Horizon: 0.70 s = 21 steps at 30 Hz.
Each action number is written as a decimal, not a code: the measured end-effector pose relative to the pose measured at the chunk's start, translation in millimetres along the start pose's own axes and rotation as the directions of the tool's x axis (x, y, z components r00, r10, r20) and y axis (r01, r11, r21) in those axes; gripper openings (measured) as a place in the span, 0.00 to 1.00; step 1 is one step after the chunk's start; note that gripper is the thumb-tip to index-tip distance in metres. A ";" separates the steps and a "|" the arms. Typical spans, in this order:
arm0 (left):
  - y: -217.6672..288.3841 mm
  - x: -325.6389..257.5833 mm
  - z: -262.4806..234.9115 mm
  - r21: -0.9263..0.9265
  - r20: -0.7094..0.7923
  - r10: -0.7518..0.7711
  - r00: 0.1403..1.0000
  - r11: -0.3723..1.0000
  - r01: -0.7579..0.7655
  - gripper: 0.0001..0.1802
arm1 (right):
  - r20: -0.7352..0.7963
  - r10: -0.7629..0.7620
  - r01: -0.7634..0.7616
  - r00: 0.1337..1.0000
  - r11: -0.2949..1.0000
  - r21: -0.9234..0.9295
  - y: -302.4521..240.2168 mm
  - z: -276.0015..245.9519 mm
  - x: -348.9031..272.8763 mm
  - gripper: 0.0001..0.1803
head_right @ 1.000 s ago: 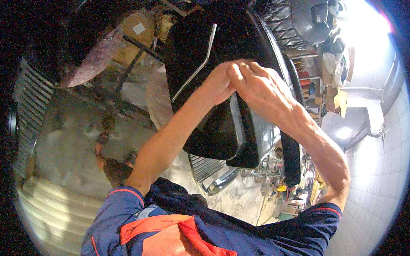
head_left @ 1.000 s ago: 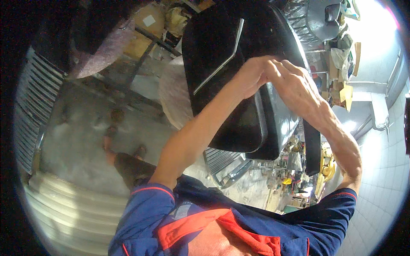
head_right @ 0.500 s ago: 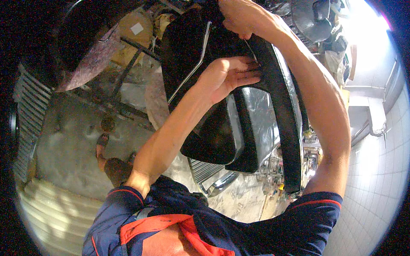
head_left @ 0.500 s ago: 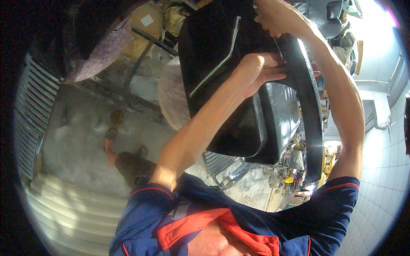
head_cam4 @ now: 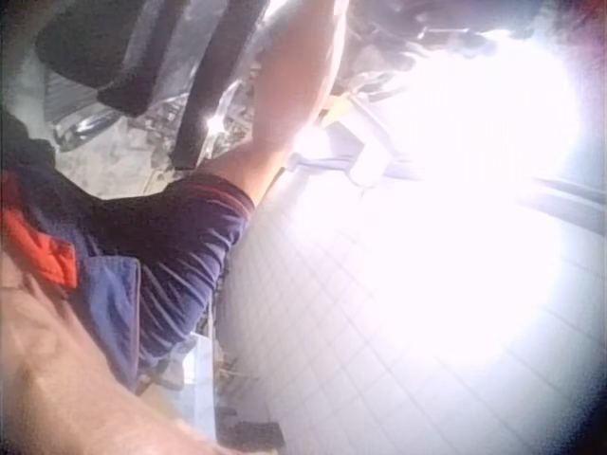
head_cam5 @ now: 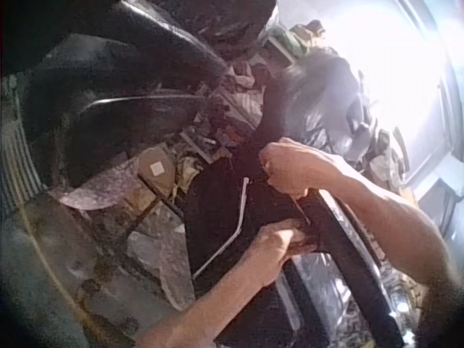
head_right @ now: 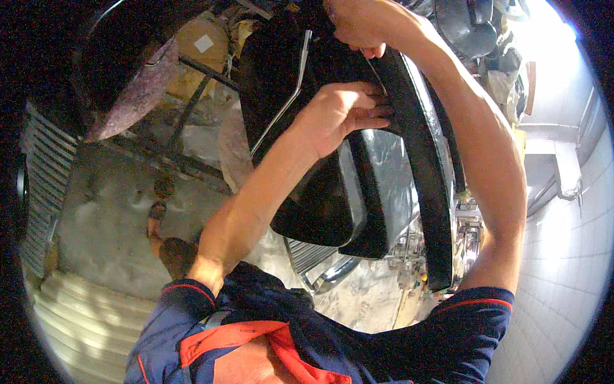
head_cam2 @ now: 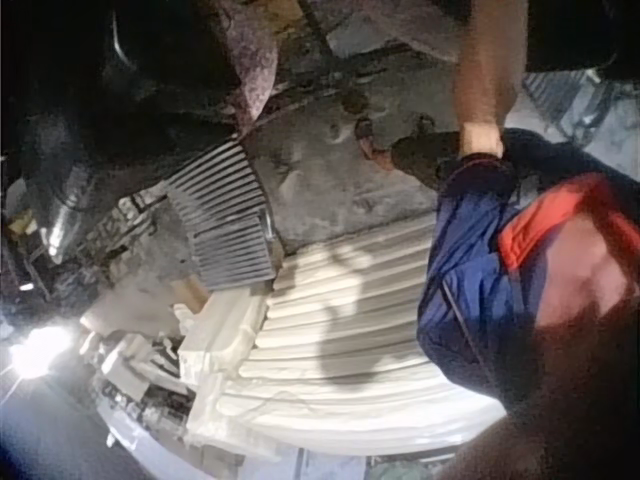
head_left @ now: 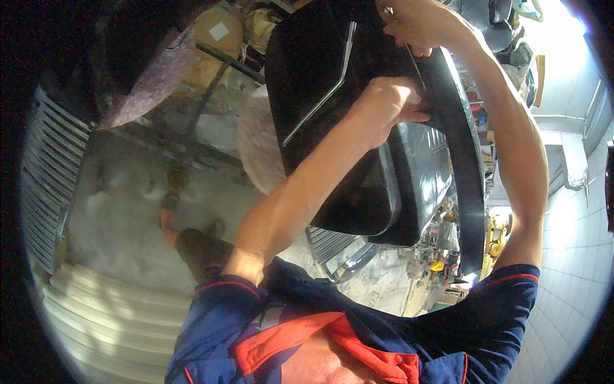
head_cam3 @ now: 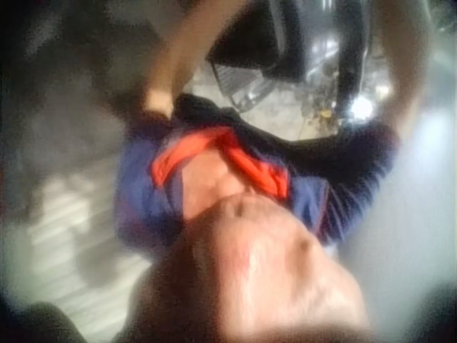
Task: The person uses a wrench to tighten bolts on a black upholstered chair, securing the backrest to the frame. The chair is rotated to access different bolt locations during the process.
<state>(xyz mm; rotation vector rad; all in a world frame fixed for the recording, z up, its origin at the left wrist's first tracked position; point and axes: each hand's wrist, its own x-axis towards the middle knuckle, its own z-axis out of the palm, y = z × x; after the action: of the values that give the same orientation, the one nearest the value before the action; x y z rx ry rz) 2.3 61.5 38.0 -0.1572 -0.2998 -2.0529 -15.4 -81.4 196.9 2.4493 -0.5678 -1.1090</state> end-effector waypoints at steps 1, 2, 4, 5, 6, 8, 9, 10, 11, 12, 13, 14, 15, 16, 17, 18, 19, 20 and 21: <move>-0.2 -4.5 0.9 0.072 -0.046 0.042 0.998 0.997 -0.038 0.16 | 0.041 0.251 -0.253 0.967 0.925 0.285 -34.7 -37.8 -5.4 0.08; -4.0 -8.7 4.5 0.187 -0.053 0.118 0.992 0.977 -0.106 0.18 | 0.158 0.469 -0.476 0.869 0.706 0.524 -55.3 -59.7 -9.1 0.08; -14.8 -18.6 6.6 0.418 -0.041 0.268 0.962 0.880 -0.228 0.21 | 0.111 0.474 -0.445 0.874 0.687 0.575 -49.5 -47.9 -0.8 0.04; -26.3 -21.2 4.9 0.575 0.038 0.496 0.867 0.699 -0.426 0.27 | 0.054 0.418 -0.352 0.907 0.681 0.642 -40.3 -35.0 -1.3 0.04; -28.1 -21.3 6.4 0.571 0.002 0.482 0.876 0.719 -0.397 0.28 | 0.004 0.367 -0.264 0.930 0.662 0.702 -32.2 -20.9 -2.6 0.03; -45.1 -19.2 36.1 0.487 -0.039 0.407 0.912 0.805 -0.339 0.30 | 0.047 0.267 -0.263 0.962 0.877 0.402 -19.4 -8.2 -24.6 0.04; -38.0 -11.5 6.9 0.495 -0.112 0.476 0.872 0.788 -0.366 0.31 | -0.034 0.166 -0.149 0.986 0.946 0.286 -17.0 7.9 8.4 0.04; -52.4 -8.6 28.8 0.404 -0.086 0.439 0.895 0.836 -0.371 0.32 | 0.046 0.124 -0.128 0.991 0.987 0.093 -7.3 8.3 -10.3 0.05; -53.1 -9.8 31.9 0.374 -0.084 0.428 0.900 0.851 -0.370 0.33 | 0.075 0.054 -0.048 0.996 0.996 -0.072 -4.0 10.3 -6.4 0.05; -51.2 -10.6 32.1 0.349 -0.083 0.424 0.902 0.860 -0.373 0.34 | 0.109 -0.017 0.043 0.994 0.971 -0.234 -2.8 9.7 -3.0 0.05; -45.6 -12.1 26.9 0.466 -0.080 0.473 0.877 0.796 -0.387 0.34 | 0.100 0.139 -0.144 0.985 0.988 0.045 -12.7 -8.7 2.2 0.05; -43.5 -14.5 24.7 0.570 -0.076 0.519 0.851 0.723 -0.390 0.35 | 0.146 0.279 -0.312 0.949 0.895 0.318 -34.4 -42.3 -1.4 0.06; -49.9 -15.9 32.1 0.647 -0.058 0.548 0.835 0.657 -0.387 0.36 | 0.255 0.405 -0.477 0.878 0.695 0.538 -55.5 -63.4 -16.2 0.06; -57.3 -17.2 46.5 0.711 -0.029 0.575 0.818 0.586 -0.388 0.37 | 0.144 0.329 -0.359 0.933 0.861 0.359 -68.3 -69.9 -34.7 0.06; -70.2 -23.5 65.7 0.757 -0.016 0.636 0.772 0.512 -0.406 0.40 | 0.082 0.222 -0.232 0.972 0.961 0.152 -84.9 -71.4 -57.8 0.07; -36.0 -32.3 2.5 0.894 -0.027 0.707 0.707 0.334 -0.299 0.40 | -0.165 0.197 -0.116 0.966 0.907 0.405 -126.7 -77.5 -23.0 0.06; -36.1 -30.8 -2.1 0.903 -0.031 0.722 0.692 0.316 -0.290 0.40 | -0.156 0.289 -0.197 0.944 0.880 0.433 -143.3 -83.0 -30.3 0.06; -58.0 -18.5 30.1 0.864 -0.026 0.707 0.707 0.371 -0.340 0.41 | -0.069 0.425 -0.364 0.902 0.838 0.407 -148.9 -94.4 -66.3 0.05; -66.4 -11.5 38.6 0.817 0.038 0.814 0.580 0.308 -0.487 0.37 | -0.137 0.472 -0.381 0.871 0.824 0.420 -150.6 -92.7 -87.2 0.06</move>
<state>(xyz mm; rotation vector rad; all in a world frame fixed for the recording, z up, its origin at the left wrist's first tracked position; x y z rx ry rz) -51.1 112.3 62.8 0.5902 -0.6998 -0.8983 33.4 106.6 231.2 2.5212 -1.2852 -0.5484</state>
